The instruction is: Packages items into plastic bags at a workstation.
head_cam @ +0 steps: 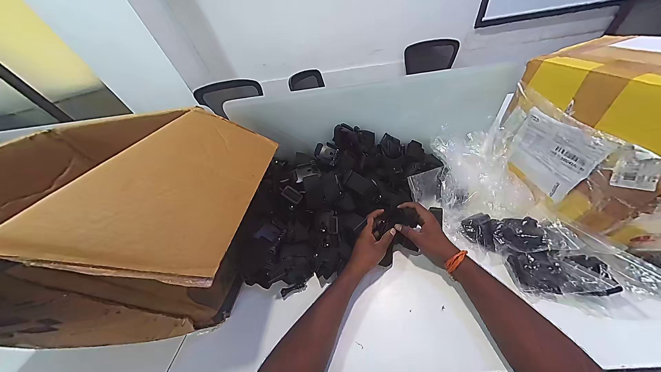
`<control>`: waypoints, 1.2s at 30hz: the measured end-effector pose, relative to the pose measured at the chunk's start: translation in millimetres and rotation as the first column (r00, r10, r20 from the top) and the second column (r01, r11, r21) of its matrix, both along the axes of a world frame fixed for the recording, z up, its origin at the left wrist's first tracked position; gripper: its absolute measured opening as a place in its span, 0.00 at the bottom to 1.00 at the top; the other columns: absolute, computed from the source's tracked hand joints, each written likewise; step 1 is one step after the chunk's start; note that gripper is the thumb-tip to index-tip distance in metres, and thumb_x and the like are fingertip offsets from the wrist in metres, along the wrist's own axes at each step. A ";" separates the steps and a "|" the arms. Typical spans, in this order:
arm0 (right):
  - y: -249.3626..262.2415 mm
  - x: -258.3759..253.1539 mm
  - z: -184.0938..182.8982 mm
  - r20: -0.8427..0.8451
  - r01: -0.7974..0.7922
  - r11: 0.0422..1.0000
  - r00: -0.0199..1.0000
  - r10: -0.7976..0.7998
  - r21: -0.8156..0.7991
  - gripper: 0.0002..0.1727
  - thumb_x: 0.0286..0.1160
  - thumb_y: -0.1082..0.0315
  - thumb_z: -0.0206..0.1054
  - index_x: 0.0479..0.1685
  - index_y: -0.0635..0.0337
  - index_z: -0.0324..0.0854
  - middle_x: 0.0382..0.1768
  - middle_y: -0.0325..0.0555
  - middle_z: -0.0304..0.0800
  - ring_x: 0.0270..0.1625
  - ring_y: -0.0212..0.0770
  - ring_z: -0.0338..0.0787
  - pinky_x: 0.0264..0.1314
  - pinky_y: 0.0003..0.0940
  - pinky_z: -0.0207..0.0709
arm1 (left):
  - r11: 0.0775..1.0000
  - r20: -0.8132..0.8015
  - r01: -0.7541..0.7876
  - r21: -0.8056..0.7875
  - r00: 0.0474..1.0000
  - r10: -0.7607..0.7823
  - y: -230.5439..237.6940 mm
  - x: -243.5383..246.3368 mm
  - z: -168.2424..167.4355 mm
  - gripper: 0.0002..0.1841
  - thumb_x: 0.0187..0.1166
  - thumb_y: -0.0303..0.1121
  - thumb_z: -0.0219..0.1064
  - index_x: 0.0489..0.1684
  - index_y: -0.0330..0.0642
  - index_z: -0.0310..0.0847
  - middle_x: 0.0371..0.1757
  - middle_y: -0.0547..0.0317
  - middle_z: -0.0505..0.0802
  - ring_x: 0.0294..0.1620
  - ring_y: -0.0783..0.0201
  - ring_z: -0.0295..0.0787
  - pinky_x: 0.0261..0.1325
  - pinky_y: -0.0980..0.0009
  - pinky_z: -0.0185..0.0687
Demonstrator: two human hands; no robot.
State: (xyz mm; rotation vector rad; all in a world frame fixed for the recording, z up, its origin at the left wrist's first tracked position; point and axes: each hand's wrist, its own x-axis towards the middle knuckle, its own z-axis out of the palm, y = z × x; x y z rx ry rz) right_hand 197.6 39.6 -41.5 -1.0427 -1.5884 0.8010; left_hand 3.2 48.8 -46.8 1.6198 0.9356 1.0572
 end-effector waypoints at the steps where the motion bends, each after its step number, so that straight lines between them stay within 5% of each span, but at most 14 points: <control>1: 0.6 -0.3 0.2 -0.024 0.015 1.000 1.000 -0.014 0.009 0.28 0.70 0.68 0.77 0.70 0.63 0.76 0.59 0.51 0.89 0.59 0.37 0.92 0.63 0.33 0.87 | 1.000 -0.003 -0.009 -0.007 1.000 0.009 -0.9 0.2 0.4 0.34 0.80 0.33 0.70 0.85 0.37 0.61 0.71 0.46 0.87 0.63 0.62 0.90 0.65 0.65 0.88; 6: 6.3 2.3 -1.6 -0.141 0.046 0.999 0.989 -0.044 0.013 0.25 0.69 0.74 0.75 0.67 0.65 0.76 0.50 0.50 0.93 0.52 0.37 0.94 0.59 0.34 0.89 | 0.998 -0.028 -0.035 -0.057 0.999 0.034 -3.6 0.6 4.1 0.36 0.78 0.37 0.74 0.84 0.39 0.62 0.59 0.50 0.92 0.53 0.64 0.93 0.57 0.67 0.91; 10: 5.3 2.1 -0.6 -0.196 0.018 1.000 0.980 -0.017 0.004 0.22 0.72 0.75 0.73 0.66 0.67 0.75 0.48 0.50 0.94 0.50 0.38 0.95 0.57 0.34 0.90 | 0.995 -0.047 -0.027 -0.099 0.999 0.022 -5.1 1.0 6.3 0.35 0.79 0.38 0.74 0.84 0.37 0.63 0.60 0.51 0.92 0.53 0.66 0.93 0.59 0.68 0.90; 16: 3.5 3.0 1.5 -0.192 -0.024 0.999 0.981 0.015 -0.048 0.30 0.69 0.73 0.76 0.71 0.66 0.72 0.53 0.52 0.93 0.53 0.40 0.95 0.59 0.36 0.90 | 0.996 -0.079 0.033 -0.078 0.996 -0.039 -4.2 -0.1 1.7 0.33 0.86 0.37 0.64 0.89 0.33 0.59 0.82 0.45 0.79 0.79 0.65 0.78 0.82 0.68 0.72; 20: 3.4 6.6 0.1 0.031 -0.026 0.998 0.999 0.028 -0.048 0.44 0.61 0.62 0.82 0.79 0.65 0.63 0.54 0.46 0.90 0.55 0.34 0.91 0.62 0.31 0.85 | 0.995 -0.038 -0.048 -0.089 0.998 0.045 -5.2 1.1 4.4 0.31 0.89 0.36 0.62 0.89 0.33 0.59 0.84 0.45 0.77 0.81 0.64 0.76 0.84 0.66 0.70; 24: 5.0 6.2 -3.6 0.113 -0.007 0.999 0.994 0.011 -0.035 0.32 0.64 0.57 0.80 0.65 0.61 0.72 0.45 0.41 0.89 0.47 0.31 0.89 0.53 0.28 0.85 | 0.982 0.063 -0.083 -0.169 0.993 0.095 -2.8 -0.4 4.8 0.29 0.88 0.34 0.63 0.86 0.32 0.64 0.79 0.45 0.82 0.76 0.65 0.80 0.80 0.69 0.74; 31: 7.2 7.0 -4.2 0.088 -0.060 0.998 0.994 0.062 -0.020 0.15 0.66 0.62 0.79 0.43 0.58 0.80 0.37 0.38 0.87 0.41 0.28 0.85 0.47 0.25 0.79 | 0.953 0.235 0.027 -0.300 0.971 0.046 -0.2 -3.1 2.3 0.24 0.80 0.29 0.71 0.72 0.30 0.70 0.53 0.50 0.92 0.53 0.63 0.92 0.61 0.65 0.88; 33: 4.6 8.3 -1.7 0.288 0.003 0.999 0.958 -0.017 0.046 0.17 0.71 0.55 0.76 0.47 0.57 0.83 0.45 0.40 0.88 0.50 0.31 0.85 0.57 0.30 0.79 | 0.956 0.248 0.009 -0.294 0.966 0.067 -1.4 -1.6 0.6 0.25 0.80 0.27 0.70 0.74 0.29 0.69 0.55 0.48 0.92 0.54 0.62 0.92 0.62 0.65 0.88; 34: 2.9 9.8 0.0 0.420 0.028 0.992 0.904 -0.076 0.120 0.19 0.73 0.50 0.73 0.51 0.55 0.86 0.54 0.43 0.89 0.61 0.38 0.85 0.68 0.41 0.77 | 0.954 0.260 -0.008 -0.299 0.961 0.090 -1.6 -0.9 -0.4 0.25 0.81 0.27 0.70 0.75 0.28 0.69 0.57 0.47 0.92 0.57 0.62 0.91 0.64 0.65 0.88; 36: 2.2 11.2 3.3 0.567 -0.020 0.953 0.808 -0.163 0.303 0.17 0.73 0.49 0.69 0.50 0.49 0.89 0.60 0.45 0.88 0.68 0.49 0.82 0.72 0.57 0.70 | 0.937 0.296 -0.059 -0.343 0.940 0.167 -2.0 0.9 -0.5 0.23 0.84 0.30 0.67 0.74 0.29 0.71 0.60 0.45 0.90 0.58 0.59 0.91 0.65 0.63 0.88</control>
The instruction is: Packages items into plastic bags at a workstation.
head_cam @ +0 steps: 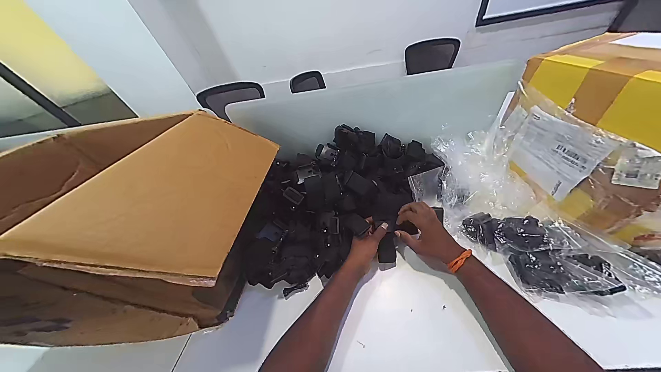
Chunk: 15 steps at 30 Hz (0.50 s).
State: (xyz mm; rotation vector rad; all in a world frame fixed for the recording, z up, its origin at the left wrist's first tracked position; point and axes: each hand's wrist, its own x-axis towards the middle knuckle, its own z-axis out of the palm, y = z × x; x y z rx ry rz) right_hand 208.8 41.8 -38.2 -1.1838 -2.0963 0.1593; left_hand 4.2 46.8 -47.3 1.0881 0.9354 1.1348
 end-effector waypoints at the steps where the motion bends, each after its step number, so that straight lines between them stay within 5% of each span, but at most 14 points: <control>1: -1.9 -1.0 3.9 0.053 -0.041 0.998 0.998 0.038 0.057 0.14 0.70 0.52 0.69 0.49 0.47 0.89 0.60 0.45 0.88 0.68 0.51 0.82 0.71 0.60 0.69 | 0.999 0.032 -0.037 -0.039 0.999 0.038 -0.1 0.6 1.4 0.23 0.85 0.31 0.67 0.74 0.30 0.71 0.60 0.43 0.90 0.58 0.57 0.91 0.64 0.61 0.88; 3: -8.7 -6.8 11.7 0.151 -0.126 0.990 0.982 0.115 0.064 0.15 0.62 0.58 0.72 0.50 0.45 0.88 0.59 0.46 0.87 0.67 0.53 0.81 0.67 0.61 0.69 | 0.991 0.095 -0.077 -0.112 0.992 0.088 -1.2 1.8 4.9 0.23 0.87 0.33 0.65 0.75 0.31 0.70 0.58 0.42 0.90 0.56 0.55 0.92 0.61 0.58 0.89; 7: -20.1 -26.6 20.4 0.336 -0.125 0.988 0.930 0.148 -0.090 0.34 0.46 0.62 0.83 0.64 0.44 0.83 0.64 0.55 0.82 0.69 0.64 0.77 0.66 0.67 0.65 | 0.980 0.153 -0.091 -0.175 0.981 0.119 -2.2 4.7 5.5 0.23 0.87 0.34 0.64 0.76 0.34 0.69 0.60 0.42 0.89 0.58 0.55 0.90 0.63 0.58 0.88; 12: -14.5 -24.8 9.4 0.255 -0.169 0.977 0.958 0.132 0.128 0.11 0.69 0.60 0.70 0.49 0.45 0.90 0.56 0.45 0.90 0.64 0.54 0.83 0.65 0.60 0.69 | 0.991 0.199 -0.050 -0.127 0.977 0.075 -1.7 4.2 3.9 0.19 0.89 0.31 0.61 0.74 0.32 0.70 0.56 0.42 0.90 0.54 0.54 0.91 0.58 0.57 0.89; 15: -12.6 -19.5 5.0 0.103 -0.151 0.977 0.985 0.137 0.151 0.12 0.74 0.61 0.65 0.48 0.49 0.92 0.53 0.43 0.92 0.62 0.48 0.86 0.65 0.56 0.70 | 0.988 0.171 -0.006 -0.153 0.985 0.033 -3.5 2.7 7.9 0.22 0.88 0.30 0.62 0.79 0.35 0.66 0.57 0.42 0.90 0.50 0.53 0.93 0.50 0.59 0.92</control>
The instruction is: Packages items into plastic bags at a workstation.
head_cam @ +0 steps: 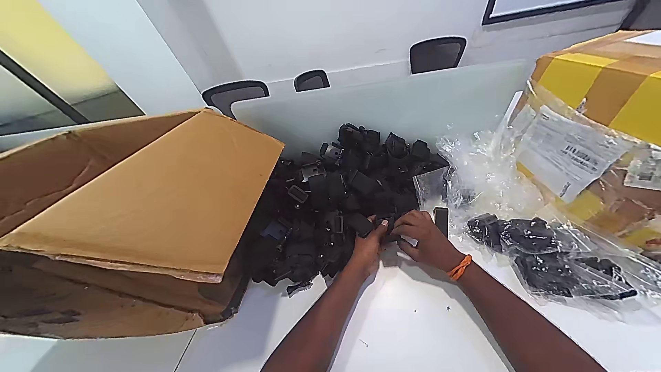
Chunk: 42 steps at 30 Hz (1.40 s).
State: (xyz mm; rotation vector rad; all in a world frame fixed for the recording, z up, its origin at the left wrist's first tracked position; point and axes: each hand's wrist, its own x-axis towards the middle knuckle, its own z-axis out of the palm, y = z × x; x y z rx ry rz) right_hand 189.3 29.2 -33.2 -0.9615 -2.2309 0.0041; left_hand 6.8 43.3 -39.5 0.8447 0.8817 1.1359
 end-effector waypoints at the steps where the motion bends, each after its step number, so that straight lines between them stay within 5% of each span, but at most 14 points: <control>1: -0.3 1.7 -1.5 -0.036 0.016 1.000 0.999 -0.017 -0.014 0.12 0.74 0.60 0.65 0.47 0.51 0.92 0.53 0.43 0.93 0.62 0.49 0.86 0.65 0.56 0.70 | 1.000 -0.017 0.016 -0.006 1.000 -0.016 -0.6 0.4 -0.1 0.23 0.88 0.30 0.62 0.80 0.35 0.65 0.58 0.42 0.89 0.49 0.53 0.93 0.49 0.59 0.93; 7: 7.2 6.1 -8.1 -0.139 0.188 0.980 0.971 -0.196 -0.066 0.14 0.70 0.56 0.66 0.43 0.54 0.91 0.51 0.48 0.91 0.58 0.50 0.86 0.58 0.53 0.73 | 0.998 -0.003 0.068 0.002 0.998 -0.068 -3.9 -0.4 2.0 0.21 0.92 0.28 0.54 0.81 0.32 0.64 0.62 0.41 0.87 0.50 0.54 0.92 0.51 0.60 0.92; 10: 11.0 9.3 -11.4 -0.183 0.207 0.968 0.956 -0.231 -0.140 0.14 0.69 0.56 0.68 0.44 0.53 0.92 0.52 0.51 0.88 0.60 0.52 0.83 0.63 0.54 0.73 | 0.990 -0.002 0.115 0.081 0.993 -0.115 -4.2 -1.9 -2.3 0.22 0.89 0.23 0.50 0.80 0.29 0.61 0.64 0.42 0.84 0.53 0.56 0.90 0.55 0.60 0.91; 13: 13.1 11.5 -11.4 -0.210 0.209 0.954 0.944 -0.254 -0.214 0.14 0.69 0.55 0.71 0.46 0.51 0.92 0.58 0.49 0.86 0.65 0.51 0.81 0.70 0.55 0.71 | 0.969 -0.229 0.145 0.199 0.968 -0.097 -6.2 -2.0 -0.5 0.27 0.80 0.22 0.65 0.79 0.27 0.66 0.65 0.42 0.86 0.55 0.59 0.91 0.57 0.64 0.91; 15: 13.4 11.2 -10.1 -0.247 0.213 0.939 0.927 -0.282 -0.270 0.21 0.66 0.54 0.76 0.56 0.54 0.87 0.62 0.49 0.85 0.70 0.50 0.80 0.75 0.53 0.71 | 0.956 -0.389 0.127 0.263 0.921 -0.016 -3.1 -1.5 -6.5 0.30 0.77 0.32 0.74 0.76 0.28 0.70 0.64 0.43 0.89 0.55 0.61 0.93 0.57 0.65 0.92; 18: 11.6 9.5 -9.8 -0.394 0.141 0.911 0.868 -0.303 -0.388 0.46 0.62 0.55 0.80 0.84 0.57 0.63 0.73 0.52 0.79 0.76 0.46 0.78 0.78 0.44 0.74 | 0.930 -0.521 0.143 0.339 0.851 0.059 -1.4 -2.5 -9.7 0.29 0.79 0.39 0.72 0.75 0.30 0.74 0.65 0.44 0.89 0.53 0.64 0.93 0.55 0.67 0.90; 22: 10.5 10.7 -8.2 -0.557 -0.073 0.903 0.807 -0.197 -0.424 0.56 0.59 0.64 0.78 0.93 0.55 0.45 0.80 0.48 0.74 0.78 0.41 0.78 0.76 0.39 0.78 | 0.816 -0.619 0.292 0.498 0.779 0.099 -6.5 -5.4 -3.3 0.23 0.82 0.31 0.65 0.72 0.26 0.78 0.73 0.37 0.84 0.76 0.59 0.81 0.80 0.65 0.74; 25: 10.2 11.2 -2.9 -0.646 -0.199 0.911 0.757 -0.091 -0.361 0.47 0.63 0.69 0.77 0.87 0.62 0.56 0.70 0.47 0.85 0.72 0.41 0.85 0.74 0.39 0.81 | 0.736 -0.646 0.378 0.561 0.756 0.104 -3.3 -6.5 -11.0 0.20 0.79 0.27 0.63 0.69 0.28 0.82 0.72 0.39 0.85 0.77 0.58 0.80 0.81 0.63 0.74; 28: 11.9 10.2 -2.6 -0.678 -0.118 0.961 0.730 -0.086 -0.249 0.17 0.67 0.73 0.77 0.56 0.67 0.86 0.55 0.49 0.92 0.58 0.38 0.92 0.64 0.34 0.87 | 0.758 -0.665 0.377 0.533 0.740 0.100 -6.2 -5.6 -7.1 0.23 0.83 0.32 0.63 0.75 0.32 0.79 0.73 0.42 0.85 0.76 0.59 0.80 0.80 0.63 0.74; 31: 11.4 10.6 -3.0 -0.671 -0.068 0.989 0.740 -0.037 -0.130 0.08 0.64 0.72 0.79 0.40 0.63 0.90 0.48 0.45 0.93 0.52 0.34 0.92 0.58 0.32 0.87 | 0.798 -0.648 0.295 0.525 0.747 0.150 -4.9 -5.6 -1.0 0.25 0.84 0.36 0.63 0.77 0.33 0.77 0.72 0.41 0.86 0.74 0.59 0.82 0.80 0.62 0.74; 36: 6.6 4.7 -8.6 -0.417 -0.100 0.994 0.906 0.078 -0.032 0.05 0.70 0.70 0.75 0.41 0.60 0.92 0.50 0.46 0.91 0.59 0.35 0.88 0.65 0.30 0.82 | 0.903 -0.586 0.149 0.403 0.800 0.130 -2.7 -6.2 0.2 0.19 0.82 0.34 0.66 0.68 0.34 0.83 0.57 0.47 0.93 0.48 0.63 0.94 0.54 0.64 0.93; 42: 0.9 -2.3 -7.6 -0.170 -0.005 0.996 0.985 -0.011 -0.092 0.13 0.74 0.69 0.67 0.52 0.56 0.93 0.51 0.50 0.90 0.58 0.41 0.86 0.66 0.32 0.79 | 0.991 -0.298 -0.044 0.124 0.951 0.079 -6.6 1.8 -0.5 0.20 0.81 0.24 0.69 0.69 0.27 0.72 0.55 0.40 0.91 0.48 0.57 0.95 0.49 0.62 0.96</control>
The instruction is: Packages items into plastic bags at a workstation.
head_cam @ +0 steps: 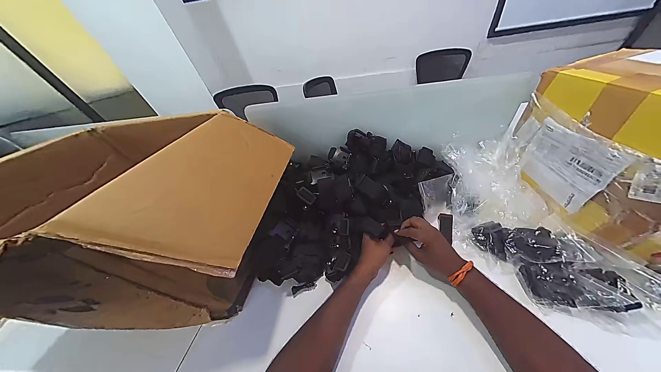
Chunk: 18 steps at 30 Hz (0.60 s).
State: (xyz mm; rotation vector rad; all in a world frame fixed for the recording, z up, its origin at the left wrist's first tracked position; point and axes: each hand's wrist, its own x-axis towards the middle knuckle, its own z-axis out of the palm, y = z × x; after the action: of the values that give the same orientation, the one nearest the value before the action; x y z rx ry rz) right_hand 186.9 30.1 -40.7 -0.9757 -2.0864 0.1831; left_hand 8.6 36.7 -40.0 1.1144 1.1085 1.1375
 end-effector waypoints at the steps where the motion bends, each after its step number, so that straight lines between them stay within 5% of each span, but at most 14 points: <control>1: 0.3 -0.4 0.3 0.022 -0.001 1.000 1.000 0.001 0.003 0.14 0.74 0.69 0.66 0.53 0.57 0.93 0.52 0.51 0.90 0.59 0.42 0.86 0.67 0.33 0.79 | 0.999 0.049 0.006 -0.048 0.999 -0.004 -0.6 0.5 1.4 0.19 0.83 0.23 0.66 0.70 0.27 0.71 0.55 0.40 0.90 0.48 0.56 0.95 0.49 0.61 0.95; 5: 2.4 3.2 2.4 0.136 -0.008 1.000 0.991 0.011 -0.024 0.18 0.77 0.59 0.65 0.61 0.53 0.91 0.57 0.49 0.88 0.65 0.45 0.83 0.72 0.41 0.74 | 0.993 0.207 0.032 -0.111 0.978 -0.008 0.8 0.5 -1.4 0.14 0.88 0.25 0.55 0.66 0.26 0.70 0.48 0.42 0.89 0.43 0.57 0.92 0.48 0.62 0.92; 9: 5.7 9.2 3.4 0.215 -0.002 1.000 0.977 0.000 0.009 0.24 0.72 0.43 0.70 0.61 0.44 0.90 0.60 0.44 0.88 0.70 0.47 0.80 0.76 0.54 0.68 | 0.994 0.257 0.054 -0.090 0.966 -0.030 3.1 -0.4 -4.6 0.15 0.90 0.28 0.55 0.66 0.27 0.72 0.52 0.41 0.91 0.48 0.54 0.94 0.53 0.58 0.93; 13: 11.6 14.3 -0.7 0.120 -0.013 0.999 0.993 0.017 -0.041 0.17 0.68 0.58 0.76 0.57 0.47 0.93 0.59 0.48 0.88 0.68 0.48 0.82 0.75 0.52 0.71 | 0.993 0.216 0.105 -0.044 0.972 -0.094 2.3 0.2 -3.2 0.17 0.89 0.30 0.61 0.69 0.28 0.72 0.54 0.42 0.91 0.49 0.55 0.93 0.52 0.60 0.93; 18: 12.3 21.8 -1.9 -0.062 -0.157 0.980 0.987 0.150 -0.125 0.17 0.74 0.55 0.70 0.55 0.53 0.93 0.58 0.47 0.87 0.66 0.39 0.81 0.73 0.39 0.74 | 0.994 0.138 0.107 -0.016 0.985 -0.103 0.2 -0.2 -2.1 0.24 0.78 0.25 0.73 0.72 0.29 0.73 0.58 0.42 0.90 0.51 0.54 0.94 0.54 0.60 0.94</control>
State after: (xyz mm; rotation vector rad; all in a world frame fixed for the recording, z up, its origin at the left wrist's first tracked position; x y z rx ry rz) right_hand 208.7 42.4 -42.6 -0.8753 -2.1229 0.4240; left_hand 8.4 37.0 -42.1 1.0488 0.9435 1.0988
